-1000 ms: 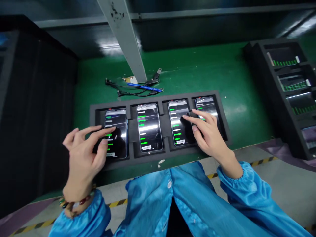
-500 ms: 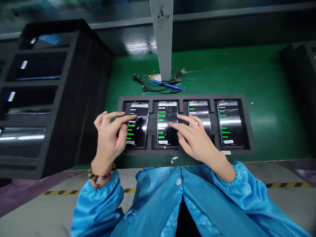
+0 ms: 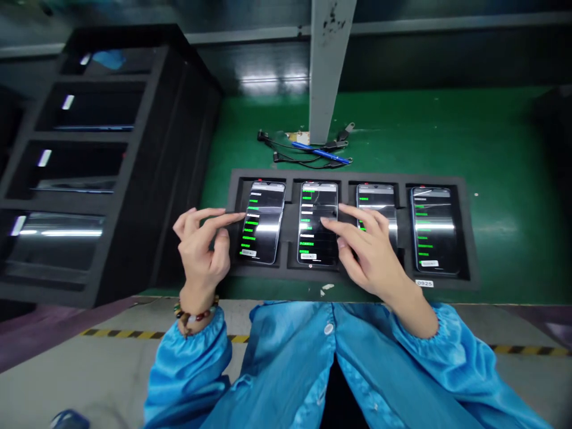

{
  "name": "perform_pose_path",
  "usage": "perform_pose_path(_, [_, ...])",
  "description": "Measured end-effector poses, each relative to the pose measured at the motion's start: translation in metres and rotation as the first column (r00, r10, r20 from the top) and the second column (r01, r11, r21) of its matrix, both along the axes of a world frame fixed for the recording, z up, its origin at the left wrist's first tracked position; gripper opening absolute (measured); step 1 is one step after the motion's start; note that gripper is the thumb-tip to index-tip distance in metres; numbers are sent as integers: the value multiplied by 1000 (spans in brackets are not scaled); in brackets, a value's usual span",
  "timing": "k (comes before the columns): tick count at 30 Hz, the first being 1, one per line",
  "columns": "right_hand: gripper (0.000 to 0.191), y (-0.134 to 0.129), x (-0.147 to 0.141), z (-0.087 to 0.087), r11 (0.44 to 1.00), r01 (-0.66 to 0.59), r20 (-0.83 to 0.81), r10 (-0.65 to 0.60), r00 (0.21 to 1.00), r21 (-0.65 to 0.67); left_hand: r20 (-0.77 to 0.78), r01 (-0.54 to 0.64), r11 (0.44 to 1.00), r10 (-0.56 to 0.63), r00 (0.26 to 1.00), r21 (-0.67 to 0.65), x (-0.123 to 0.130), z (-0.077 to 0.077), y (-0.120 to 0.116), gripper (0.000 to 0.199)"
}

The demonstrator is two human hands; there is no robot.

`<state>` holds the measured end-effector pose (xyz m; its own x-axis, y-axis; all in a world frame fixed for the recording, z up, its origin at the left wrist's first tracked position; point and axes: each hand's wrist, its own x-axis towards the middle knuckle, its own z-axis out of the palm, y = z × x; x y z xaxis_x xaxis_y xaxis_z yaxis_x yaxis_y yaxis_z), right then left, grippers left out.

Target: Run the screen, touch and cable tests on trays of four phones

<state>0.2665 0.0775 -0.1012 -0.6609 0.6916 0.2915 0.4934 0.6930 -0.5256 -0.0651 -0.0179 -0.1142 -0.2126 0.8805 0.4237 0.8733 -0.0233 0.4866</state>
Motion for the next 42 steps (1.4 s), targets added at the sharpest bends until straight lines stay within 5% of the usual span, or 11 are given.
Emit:
perform_pose_path(3, [43, -4, 2, 1, 996, -88, -55, 89, 994, 23, 10, 22, 1000, -22, 1000, 22, -5, -1, -9, 34])
perform_pose_path(12, [37, -4, 1, -2, 996, -85, -49, 86, 995, 20, -9, 80, 995, -80, 997, -59, -8, 5, -14, 36])
perform_pose_path(19, [41, -7, 19, 2, 999, 20, -46, -18, 999, 30, -34, 128, 975, -136, 990, -184, 0, 12, 2, 41])
perform_pose_path(28, [38, -13, 72, -3, 941, 336, -24, -336, 942, 41, -42, 128, 975, -137, 990, -183, 3, 12, 7, 40])
perform_pose_path(37, [43, -16, 77, -3, 963, 268, -7, -268, 963, 35, 21, 43, 988, -41, 999, -145, 2, 6, 4, 40])
perform_pose_path(42, [51, -17, 75, -4, 905, 424, -8, -424, 905, 20, 32, 99, 983, -96, 995, -157, 11, 11, 16, 44])
